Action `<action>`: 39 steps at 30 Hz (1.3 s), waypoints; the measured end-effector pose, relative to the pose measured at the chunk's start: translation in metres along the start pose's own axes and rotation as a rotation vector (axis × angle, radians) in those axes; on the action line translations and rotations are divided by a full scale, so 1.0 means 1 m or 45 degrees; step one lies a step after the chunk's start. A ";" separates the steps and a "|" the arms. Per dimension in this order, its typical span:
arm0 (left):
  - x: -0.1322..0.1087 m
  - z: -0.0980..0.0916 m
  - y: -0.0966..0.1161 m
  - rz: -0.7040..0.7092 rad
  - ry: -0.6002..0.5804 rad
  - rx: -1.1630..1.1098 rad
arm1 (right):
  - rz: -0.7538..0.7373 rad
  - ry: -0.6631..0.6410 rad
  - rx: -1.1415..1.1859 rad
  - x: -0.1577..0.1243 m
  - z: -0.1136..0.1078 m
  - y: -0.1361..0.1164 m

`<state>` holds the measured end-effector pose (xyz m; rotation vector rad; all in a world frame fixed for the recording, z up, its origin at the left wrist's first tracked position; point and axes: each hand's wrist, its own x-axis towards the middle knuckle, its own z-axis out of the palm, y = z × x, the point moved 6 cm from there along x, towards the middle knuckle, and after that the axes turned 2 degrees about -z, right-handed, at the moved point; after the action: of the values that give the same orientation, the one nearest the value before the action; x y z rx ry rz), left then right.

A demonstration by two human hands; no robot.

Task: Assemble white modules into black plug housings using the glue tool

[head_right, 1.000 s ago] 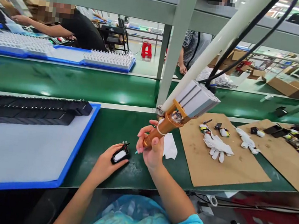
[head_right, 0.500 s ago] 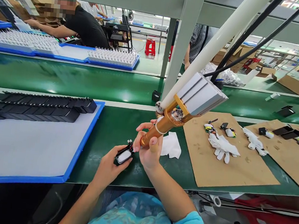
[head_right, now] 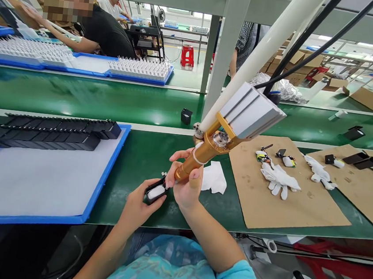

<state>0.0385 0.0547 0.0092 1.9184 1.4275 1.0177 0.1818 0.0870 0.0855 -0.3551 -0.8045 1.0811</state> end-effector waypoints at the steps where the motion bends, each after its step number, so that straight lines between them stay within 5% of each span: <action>1: 0.000 0.001 -0.001 -0.012 -0.002 -0.002 | 0.000 0.001 0.006 0.000 0.000 0.000; 9: 0.003 0.013 -0.007 -0.103 -0.032 -0.067 | 0.003 -0.003 0.035 -0.001 0.006 0.001; 26: 0.009 0.015 0.018 0.054 0.050 -0.095 | 0.005 -0.034 0.061 -0.004 0.014 0.000; 32: 0.018 0.014 0.001 -0.029 -0.135 0.043 | 0.002 0.010 0.065 0.000 0.006 0.000; 39: 0.028 -0.018 -0.039 -0.167 -0.489 0.118 | 0.023 0.083 -0.029 0.003 -0.021 -0.010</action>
<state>0.0066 0.0927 -0.0035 1.9269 1.3702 0.4959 0.2040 0.0878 0.0788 -0.4153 -0.7569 1.0723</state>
